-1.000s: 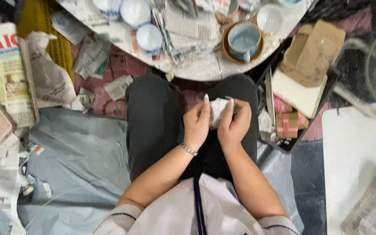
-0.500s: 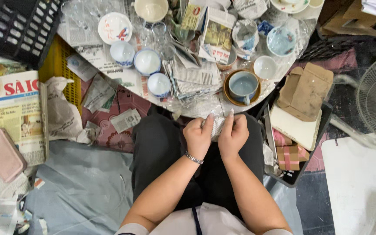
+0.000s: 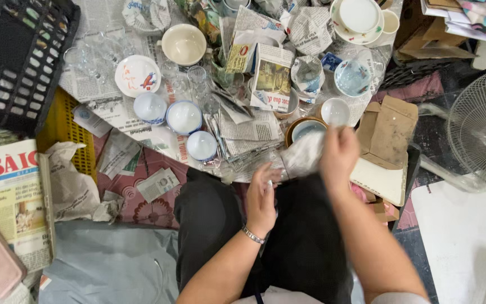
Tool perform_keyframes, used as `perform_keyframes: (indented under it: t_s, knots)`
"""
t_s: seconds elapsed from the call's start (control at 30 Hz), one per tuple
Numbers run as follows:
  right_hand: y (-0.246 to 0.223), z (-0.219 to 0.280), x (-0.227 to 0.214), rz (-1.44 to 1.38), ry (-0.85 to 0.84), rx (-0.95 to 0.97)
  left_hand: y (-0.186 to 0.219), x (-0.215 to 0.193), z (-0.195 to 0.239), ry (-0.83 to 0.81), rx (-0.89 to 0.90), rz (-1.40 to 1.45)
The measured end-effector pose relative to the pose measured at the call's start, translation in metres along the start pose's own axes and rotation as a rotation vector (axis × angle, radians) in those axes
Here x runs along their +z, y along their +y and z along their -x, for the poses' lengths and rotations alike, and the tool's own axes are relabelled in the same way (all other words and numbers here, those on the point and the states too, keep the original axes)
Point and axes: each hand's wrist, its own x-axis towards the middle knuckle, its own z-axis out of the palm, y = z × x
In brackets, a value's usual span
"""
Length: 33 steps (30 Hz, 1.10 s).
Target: The person wraps individual ceramic dishes, including cups, saucers, and small plates, using newspaper sheets. They fold the paper around each item and place the wrapped pieces onto a nearby table.
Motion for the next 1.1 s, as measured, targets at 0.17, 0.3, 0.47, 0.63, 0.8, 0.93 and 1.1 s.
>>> perform_keyframes:
  t_s: [0.17,0.3,0.47,0.63,0.8,0.93,1.1]
  knots:
    - [0.039,-0.105,0.015,0.307,0.089,0.012,0.004,0.002,-0.005,-0.141,-0.108,0.06]
    - [0.054,-0.169,0.059,0.523,0.161,0.086,0.003,0.005,-0.009,-0.153,-0.147,0.102]
    - [0.064,-0.202,0.108,0.59,0.247,0.079,-0.001,0.001,-0.016,-0.112,-0.119,0.007]
    - [0.073,-0.202,0.131,0.771,0.293,0.019,-0.004,-0.001,-0.016,-0.107,-0.171,0.165]
    - [0.064,-0.194,0.14,0.942,0.404,-0.19,-0.003,-0.002,-0.017,-0.137,-0.201,0.122]
    - [0.039,-0.186,0.132,0.846,0.267,-0.263,-0.001,0.002,-0.019,-0.134,-0.221,0.116]
    - [0.003,-0.152,0.107,0.74,0.096,-0.586,-0.003,0.001,-0.019,-0.141,-0.229,0.143]
